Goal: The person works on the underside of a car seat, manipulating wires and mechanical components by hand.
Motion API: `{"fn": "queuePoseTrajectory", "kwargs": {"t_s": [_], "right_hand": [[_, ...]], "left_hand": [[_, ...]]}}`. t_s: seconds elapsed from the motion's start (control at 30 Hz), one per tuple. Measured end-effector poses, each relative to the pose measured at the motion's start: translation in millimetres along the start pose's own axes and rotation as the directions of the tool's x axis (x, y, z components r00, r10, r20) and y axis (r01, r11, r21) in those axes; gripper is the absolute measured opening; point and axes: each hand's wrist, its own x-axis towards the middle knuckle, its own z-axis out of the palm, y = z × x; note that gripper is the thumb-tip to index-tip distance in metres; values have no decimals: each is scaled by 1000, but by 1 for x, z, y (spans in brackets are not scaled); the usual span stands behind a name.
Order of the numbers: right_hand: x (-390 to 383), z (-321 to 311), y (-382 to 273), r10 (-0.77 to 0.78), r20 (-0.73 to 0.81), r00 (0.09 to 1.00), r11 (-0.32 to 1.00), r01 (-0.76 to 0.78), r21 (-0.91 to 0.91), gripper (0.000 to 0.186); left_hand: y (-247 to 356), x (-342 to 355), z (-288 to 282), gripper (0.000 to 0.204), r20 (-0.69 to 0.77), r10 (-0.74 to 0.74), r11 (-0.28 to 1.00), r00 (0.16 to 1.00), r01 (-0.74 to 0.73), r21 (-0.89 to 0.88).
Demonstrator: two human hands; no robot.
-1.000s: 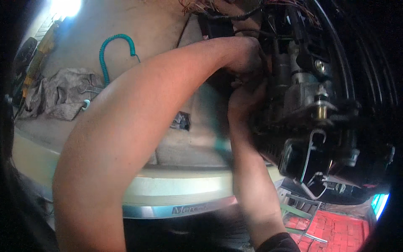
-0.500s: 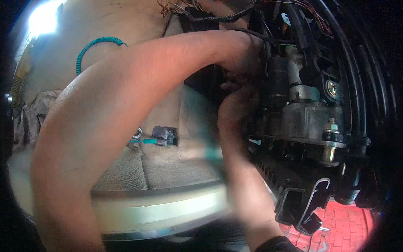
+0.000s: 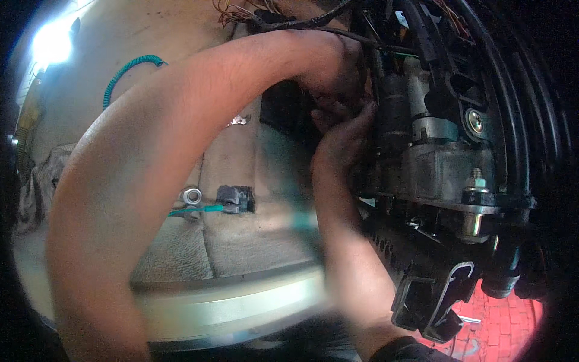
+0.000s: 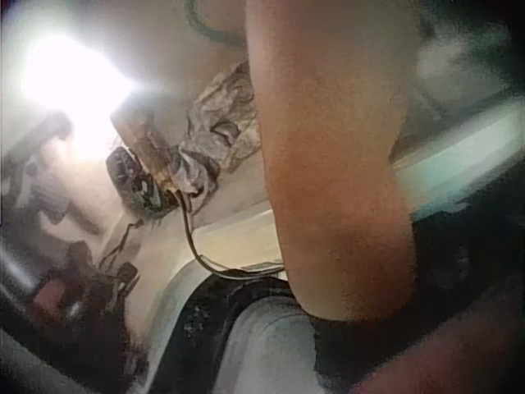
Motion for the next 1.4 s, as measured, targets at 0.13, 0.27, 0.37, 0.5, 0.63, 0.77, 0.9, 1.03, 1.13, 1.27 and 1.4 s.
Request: {"fn": "queuePoseTrajectory", "kwargs": {"t_s": [0.13,0.27,0.37,0.5,0.63,0.77,0.9,1.03,1.13,1.27,1.4], "right_hand": [[1,-8,1,12,45,999,997,-15,72,47],[1,-10,9,-123,38,992,992,123,11,47],[0,-13,15,-193,127,973,971,208,-117,48],[3,-14,17,-192,77,978,960,203,-192,43],[6,-11,20,-261,75,963,936,271,-223,42],[4,-18,17,-242,102,965,895,263,-360,36],[3,-17,23,-287,84,954,910,299,-286,37],[-5,-14,14,-197,84,977,917,214,-337,38],[1,-20,20,-247,104,963,894,268,-358,34],[-3,-16,19,-228,67,971,907,237,-349,33],[2,-23,20,-226,74,971,884,236,-403,36]], "left_hand": [[6,-8,-7,31,-18,10,1000,1000,-10,-24],[6,-7,-3,26,-70,-85,953,994,61,-295],[4,-11,2,23,-150,-1,997,989,-11,-81],[10,-5,3,24,-99,64,991,993,-52,120],[7,-1,4,24,-113,12,1000,994,-10,17],[14,-1,4,23,-89,-58,998,994,57,-6],[14,-6,6,24,-88,1,1000,996,0,10],[13,-8,12,25,-212,-176,918,961,82,-389],[19,-7,8,26,-167,-184,942,969,125,-310],[20,-5,4,27,-133,-106,984,986,84,-156],[22,2,2,26,-92,19,998,996,-14,54]]}}
